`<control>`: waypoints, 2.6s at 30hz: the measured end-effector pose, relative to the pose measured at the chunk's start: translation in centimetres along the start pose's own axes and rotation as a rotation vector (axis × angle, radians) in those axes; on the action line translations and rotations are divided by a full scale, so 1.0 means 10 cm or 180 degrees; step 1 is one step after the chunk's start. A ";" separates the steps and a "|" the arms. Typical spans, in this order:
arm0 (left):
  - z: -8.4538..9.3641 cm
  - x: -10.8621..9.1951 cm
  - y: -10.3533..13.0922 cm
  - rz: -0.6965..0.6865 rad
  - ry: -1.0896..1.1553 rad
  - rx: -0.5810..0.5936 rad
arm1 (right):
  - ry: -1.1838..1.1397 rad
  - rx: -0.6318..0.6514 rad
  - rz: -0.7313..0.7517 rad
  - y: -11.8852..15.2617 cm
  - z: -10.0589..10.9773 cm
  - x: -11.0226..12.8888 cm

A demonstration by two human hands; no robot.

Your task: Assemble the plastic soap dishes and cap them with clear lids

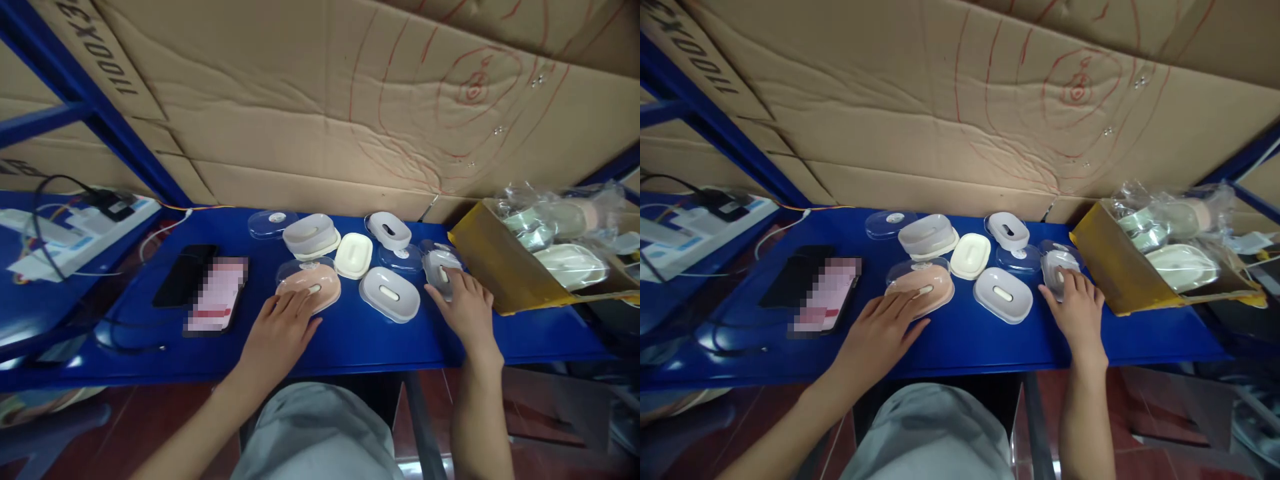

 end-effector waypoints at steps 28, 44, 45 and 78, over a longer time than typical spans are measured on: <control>-0.05 0.32 -0.38 0.0330 0.0169 -0.0676 | -0.0913 -0.0349 0.0536 0.22 0.08 0.14; -0.15 -0.15 0.23 -0.0271 0.0538 0.0109 | -0.0919 -0.0453 0.0833 -0.27 0.10 0.54; -0.15 -0.11 0.24 -0.0252 0.0480 0.0080 | -0.0765 -0.0534 0.0752 -0.33 0.08 0.43; 0.23 0.29 -0.12 0.0326 0.0946 -0.0749 | -0.0665 -0.0513 0.0548 -1.06 -0.28 0.14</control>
Point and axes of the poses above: each hand's wrist, its own y-axis away from the middle knuckle, its own z-axis out of the back of the hand, x = y × z, the point moved 8 cm from there along -y, towards the middle knuckle, and after that the axes turned 1 degree about -x, right-handed, at the moved point
